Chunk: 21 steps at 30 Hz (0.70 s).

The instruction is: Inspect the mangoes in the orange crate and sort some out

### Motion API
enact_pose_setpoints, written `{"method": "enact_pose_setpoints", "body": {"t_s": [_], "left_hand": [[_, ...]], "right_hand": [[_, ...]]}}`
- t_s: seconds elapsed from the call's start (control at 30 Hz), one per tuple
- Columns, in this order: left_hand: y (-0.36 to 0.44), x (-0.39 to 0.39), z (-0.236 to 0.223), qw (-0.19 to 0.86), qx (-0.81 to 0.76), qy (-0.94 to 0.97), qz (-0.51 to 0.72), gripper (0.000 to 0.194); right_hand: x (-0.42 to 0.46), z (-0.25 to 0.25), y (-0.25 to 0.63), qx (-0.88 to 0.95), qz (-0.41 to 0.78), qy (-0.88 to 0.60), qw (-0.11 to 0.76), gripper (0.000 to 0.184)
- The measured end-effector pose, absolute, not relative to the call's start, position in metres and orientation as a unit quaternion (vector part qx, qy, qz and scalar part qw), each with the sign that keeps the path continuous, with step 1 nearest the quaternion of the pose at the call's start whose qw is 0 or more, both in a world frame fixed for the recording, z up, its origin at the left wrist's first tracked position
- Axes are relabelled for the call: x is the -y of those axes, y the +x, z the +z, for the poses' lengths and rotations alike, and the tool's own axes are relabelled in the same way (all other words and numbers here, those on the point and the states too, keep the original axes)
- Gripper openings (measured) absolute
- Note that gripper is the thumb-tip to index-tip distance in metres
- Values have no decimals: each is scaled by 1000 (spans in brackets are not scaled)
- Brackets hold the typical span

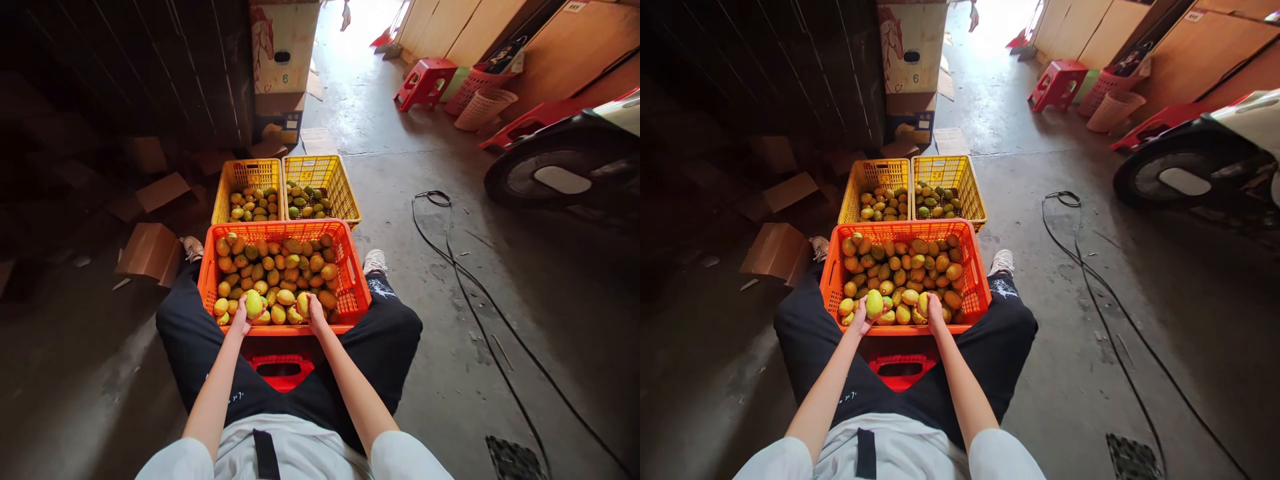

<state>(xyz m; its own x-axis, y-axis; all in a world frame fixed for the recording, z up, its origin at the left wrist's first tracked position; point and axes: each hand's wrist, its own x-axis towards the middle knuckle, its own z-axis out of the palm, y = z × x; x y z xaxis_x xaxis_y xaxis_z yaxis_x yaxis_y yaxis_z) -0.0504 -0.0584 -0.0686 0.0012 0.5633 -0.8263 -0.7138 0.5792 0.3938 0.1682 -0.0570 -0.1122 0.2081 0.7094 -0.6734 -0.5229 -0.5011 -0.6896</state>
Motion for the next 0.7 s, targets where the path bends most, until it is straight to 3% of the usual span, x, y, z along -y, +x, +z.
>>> {"method": "enact_pose_setpoints", "body": {"t_s": [0.33,0.57,0.7], "left_hand": [[-54,59,-68,715,-537,-46,446,41],[-58,57,-59,717,-524,-89,450,19],[-56,57,-60,720,-527,-84,443,25]], "right_hand": [[62,-98,172,103,636,-582,496,48],[66,-92,173,93,637,-557,525,61],[67,-95,172,105,639,-552,525,59]]}}
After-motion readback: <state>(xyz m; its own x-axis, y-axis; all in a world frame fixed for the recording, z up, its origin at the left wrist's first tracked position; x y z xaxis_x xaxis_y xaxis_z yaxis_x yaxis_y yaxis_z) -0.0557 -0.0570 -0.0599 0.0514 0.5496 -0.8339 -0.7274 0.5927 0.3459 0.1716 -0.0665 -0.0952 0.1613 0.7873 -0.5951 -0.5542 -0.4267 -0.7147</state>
